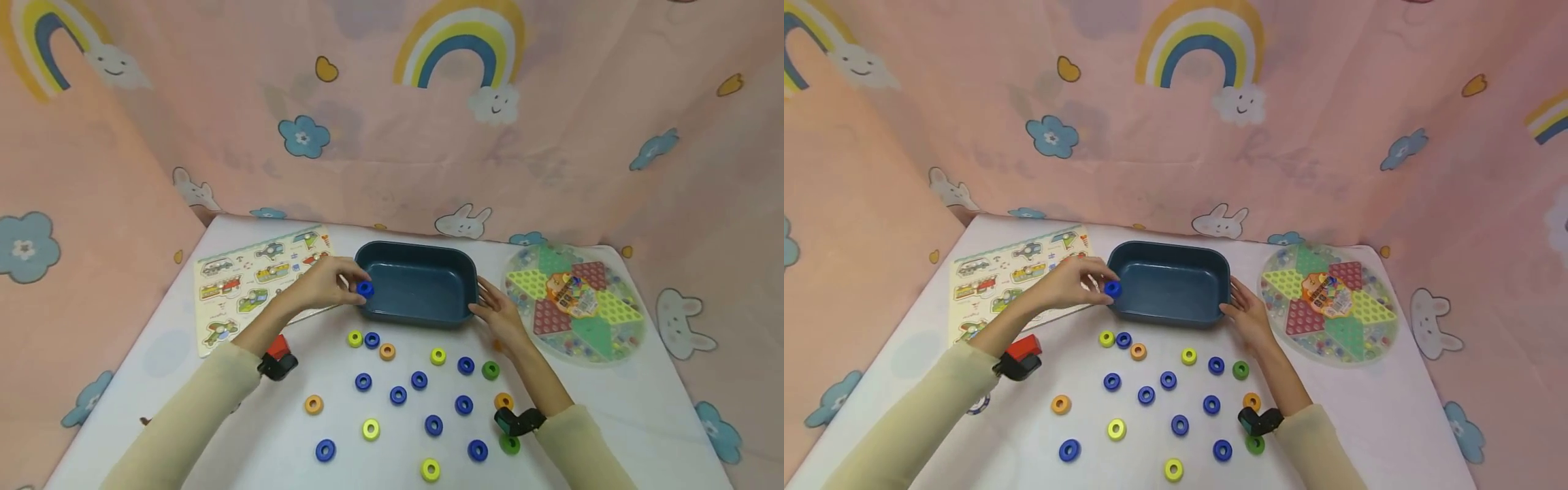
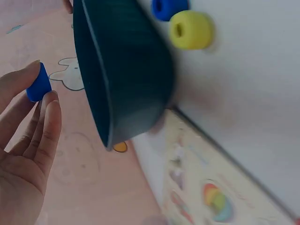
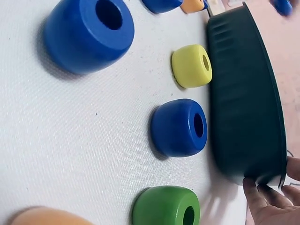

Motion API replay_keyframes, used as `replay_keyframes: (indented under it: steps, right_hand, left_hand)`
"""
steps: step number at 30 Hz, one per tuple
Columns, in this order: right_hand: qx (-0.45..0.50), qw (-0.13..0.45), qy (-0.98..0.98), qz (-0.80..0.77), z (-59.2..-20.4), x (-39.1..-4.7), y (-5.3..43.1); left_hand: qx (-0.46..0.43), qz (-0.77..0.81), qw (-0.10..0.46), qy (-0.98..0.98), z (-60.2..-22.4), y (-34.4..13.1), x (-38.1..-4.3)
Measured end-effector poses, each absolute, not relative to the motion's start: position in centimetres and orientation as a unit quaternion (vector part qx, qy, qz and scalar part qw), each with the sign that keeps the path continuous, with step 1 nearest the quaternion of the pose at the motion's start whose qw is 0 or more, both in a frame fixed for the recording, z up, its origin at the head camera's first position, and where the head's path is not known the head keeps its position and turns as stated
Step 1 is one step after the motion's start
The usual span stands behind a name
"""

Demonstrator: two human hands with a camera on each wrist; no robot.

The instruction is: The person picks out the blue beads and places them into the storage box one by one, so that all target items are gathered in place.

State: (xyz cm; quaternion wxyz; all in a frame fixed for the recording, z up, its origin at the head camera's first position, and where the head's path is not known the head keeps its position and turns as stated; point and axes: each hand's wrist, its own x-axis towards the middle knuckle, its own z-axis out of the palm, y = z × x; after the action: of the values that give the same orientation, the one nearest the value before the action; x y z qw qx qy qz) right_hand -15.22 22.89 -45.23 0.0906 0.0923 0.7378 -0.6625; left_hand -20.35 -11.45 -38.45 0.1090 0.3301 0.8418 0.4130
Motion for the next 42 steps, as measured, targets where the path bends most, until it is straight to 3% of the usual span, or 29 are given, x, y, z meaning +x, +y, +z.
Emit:
replay_keyframes:
  steps: [11, 19, 24, 34, 42]
  right_hand:
    - [0.089, 0.091, 0.742, -0.658, -45.1, -15.3, 22.9]
    - [0.104, 0.086, 0.751, -0.647, -45.0, -15.7, 22.8]
    - [0.118, 0.096, 0.752, -0.641, -45.1, -15.6, 22.4]
    - [0.120, 0.098, 0.750, -0.643, -44.8, -15.3, 22.6]
    - [0.131, 0.102, 0.756, -0.633, -45.1, -15.4, 22.5]
  left_hand:
    - [0.326, 0.324, 0.177, 0.870, -37.1, -4.5, -28.0]
    - [0.381, 0.213, 0.237, 0.868, -39.0, -1.1, -30.6]
    - [0.370, 0.186, 0.265, 0.871, -40.8, -0.6, -30.9]
    - [0.404, 0.230, 0.225, 0.856, -39.9, -1.9, -29.9]
    - [0.425, 0.325, 0.180, 0.826, -38.0, -6.3, -24.7]
